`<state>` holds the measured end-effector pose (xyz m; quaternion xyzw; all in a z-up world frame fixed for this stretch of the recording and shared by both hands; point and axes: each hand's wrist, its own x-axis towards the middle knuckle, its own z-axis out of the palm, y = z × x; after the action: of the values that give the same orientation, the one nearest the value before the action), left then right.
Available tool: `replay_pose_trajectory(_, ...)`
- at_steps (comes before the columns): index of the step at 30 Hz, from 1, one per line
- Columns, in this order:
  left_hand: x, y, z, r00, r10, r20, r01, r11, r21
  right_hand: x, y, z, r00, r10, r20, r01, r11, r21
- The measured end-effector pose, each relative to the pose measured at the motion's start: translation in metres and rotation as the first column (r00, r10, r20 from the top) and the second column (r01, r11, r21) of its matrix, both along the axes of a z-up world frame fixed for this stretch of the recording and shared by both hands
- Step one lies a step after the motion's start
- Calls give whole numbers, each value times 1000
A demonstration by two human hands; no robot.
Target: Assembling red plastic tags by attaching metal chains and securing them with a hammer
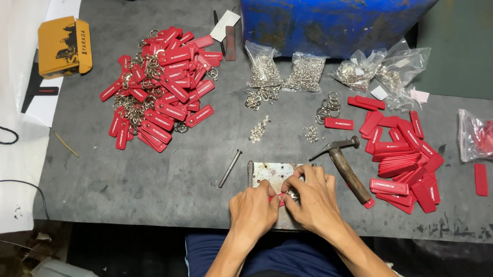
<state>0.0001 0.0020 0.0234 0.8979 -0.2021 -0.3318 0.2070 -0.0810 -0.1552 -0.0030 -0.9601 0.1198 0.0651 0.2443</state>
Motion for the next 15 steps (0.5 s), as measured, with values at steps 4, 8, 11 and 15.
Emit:
replay_pose_trajectory(4,-8,4,0,999,12,34,-11,999,-49,-10,-5,-7,983,22,180,-24,1000,11)
replay_pose_trajectory(8,-10,5,-1,998,24,54,-20,998,-57,0,-25,4,933,-50,356,67,997,-37)
replay_pose_trajectory(11,-13,5,0,998,34,58,-31,998,-54,24,-45,6,878,-40,476,101,989,-104)
replay_pose_trajectory(15,-24,5,-38,970,60,236,-48,997,-53,68,-47,-5,878,66,474,-26,996,-91)
